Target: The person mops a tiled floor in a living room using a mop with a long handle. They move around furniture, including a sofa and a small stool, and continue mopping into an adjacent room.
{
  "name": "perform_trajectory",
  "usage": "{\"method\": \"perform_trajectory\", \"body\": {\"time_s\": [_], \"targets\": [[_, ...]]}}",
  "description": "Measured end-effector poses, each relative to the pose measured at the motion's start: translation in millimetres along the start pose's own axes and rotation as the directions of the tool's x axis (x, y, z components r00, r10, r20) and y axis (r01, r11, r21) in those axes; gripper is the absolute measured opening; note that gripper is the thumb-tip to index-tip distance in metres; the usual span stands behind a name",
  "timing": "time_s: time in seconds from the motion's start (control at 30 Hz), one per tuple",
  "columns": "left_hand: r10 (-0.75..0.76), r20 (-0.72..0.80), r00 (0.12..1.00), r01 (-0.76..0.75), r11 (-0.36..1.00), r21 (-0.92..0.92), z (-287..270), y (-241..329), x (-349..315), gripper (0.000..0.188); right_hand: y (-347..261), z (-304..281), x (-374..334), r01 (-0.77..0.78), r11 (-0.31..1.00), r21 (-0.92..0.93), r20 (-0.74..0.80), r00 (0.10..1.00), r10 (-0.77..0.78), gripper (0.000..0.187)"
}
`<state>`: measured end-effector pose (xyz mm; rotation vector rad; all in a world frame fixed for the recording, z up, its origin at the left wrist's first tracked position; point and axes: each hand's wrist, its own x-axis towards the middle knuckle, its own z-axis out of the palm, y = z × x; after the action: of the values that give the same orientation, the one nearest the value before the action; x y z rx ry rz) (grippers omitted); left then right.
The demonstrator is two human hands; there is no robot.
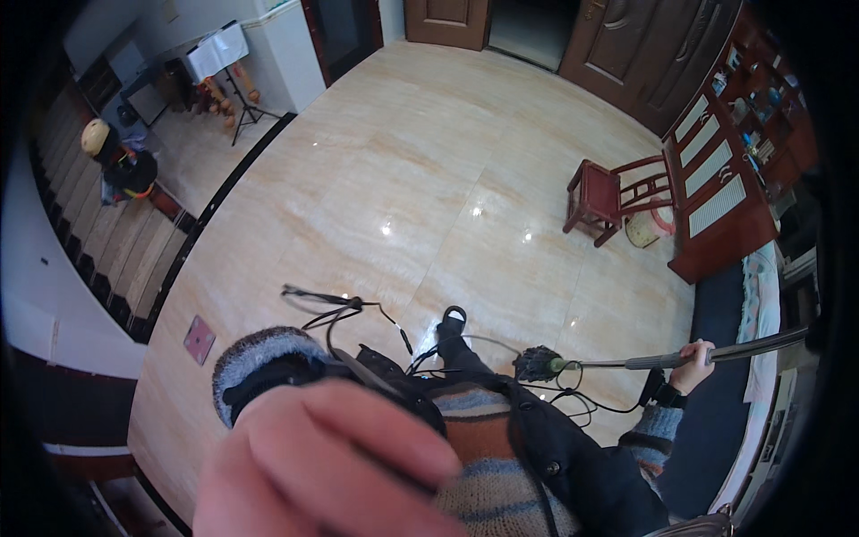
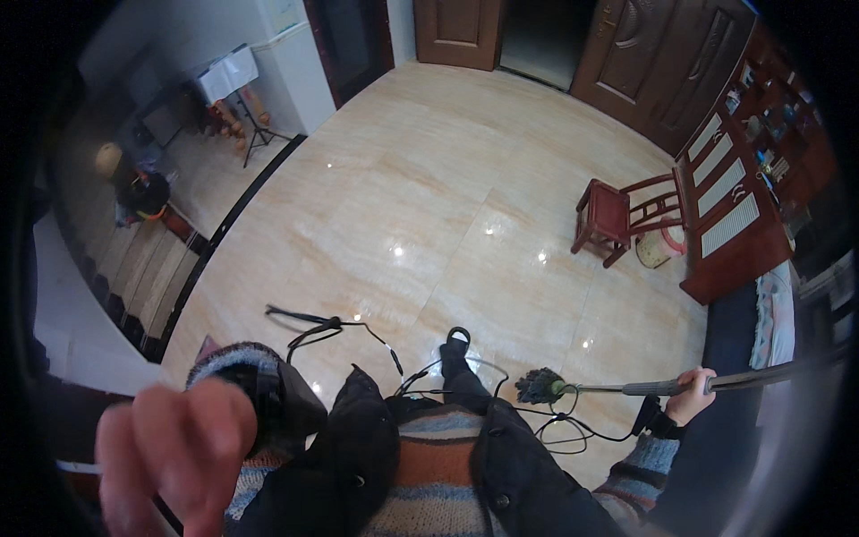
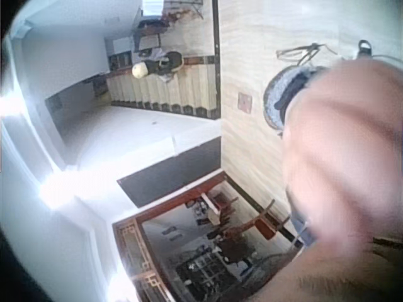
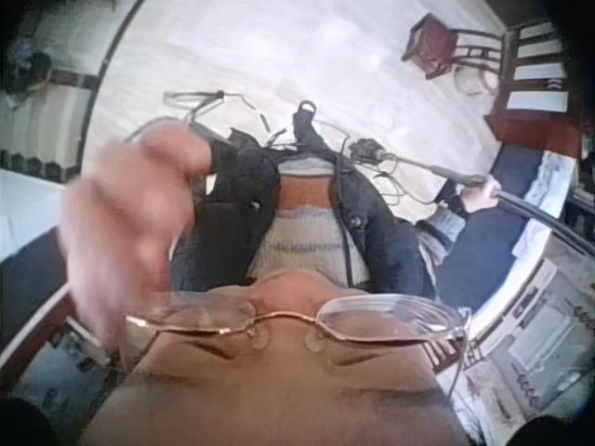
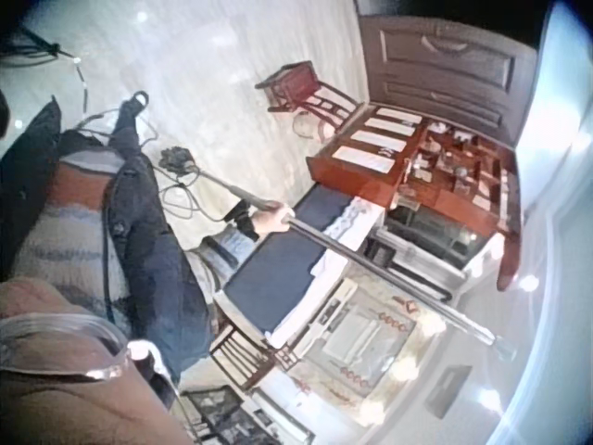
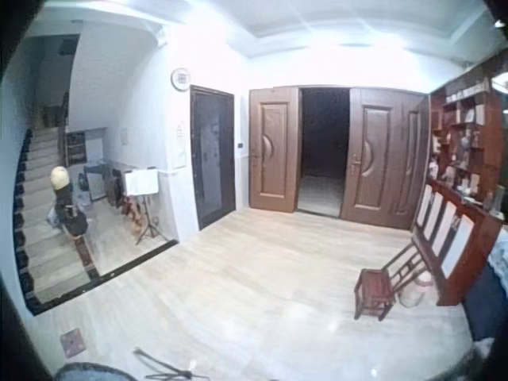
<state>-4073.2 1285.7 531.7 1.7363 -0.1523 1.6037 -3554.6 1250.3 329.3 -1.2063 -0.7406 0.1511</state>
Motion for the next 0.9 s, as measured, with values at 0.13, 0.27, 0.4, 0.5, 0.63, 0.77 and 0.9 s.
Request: {"method": "perform_trajectory", "body": {"time_s": [0.13, 0.27, 0.4, 0.5, 0.63, 0.77, 0.9], "targets": [[-0.211, -0.067, 0.975, 0.187, 0.946, -0.263, -47, -94, 78, 0.024, 65, 109, 65, -0.065, 0.993, -0.1, -0.023, 0.998, 0.063, 0.014], [-0.224, 0.077, 0.972, 0.236, 0.944, -0.231, -131, -173, 146, 0.024, 114, 214, 133, -0.093, 0.994, -0.06, 0.007, 0.996, 0.093, 0.014], [-0.308, 0.247, 0.919, 0.355, 0.918, -0.175, -216, -255, 206, 0.028, 154, 304, 210, -0.105, 0.993, -0.052, -0.023, 0.994, 0.104, 0.015], [-0.326, 0.23, 0.917, 0.366, 0.916, -0.162, -265, -337, 227, 0.03, 194, 366, 260, -0.066, 0.997, -0.038, -0.035, 0.997, 0.064, 0.015], [-0.257, 0.389, 0.884, 0.355, 0.913, -0.202, -350, -443, 289, 0.031, 222, 422, 312, -0.049, 0.999, 0.007, -0.136, 0.989, 0.049, 0.014], [-0.109, 0.361, 0.926, 0.233, 0.918, -0.32, -405, -574, 350, 0.032, 247, 488, 380, 0.038, 0.999, -0.021, -0.19, 0.981, -0.041, 0.014], [-0.144, 0.343, 0.928, 0.286, 0.864, -0.414, -421, -684, 415, 0.036, 268, 526, 429, 0.063, 0.998, -0.02, -0.256, 0.964, -0.067, 0.012]]}}
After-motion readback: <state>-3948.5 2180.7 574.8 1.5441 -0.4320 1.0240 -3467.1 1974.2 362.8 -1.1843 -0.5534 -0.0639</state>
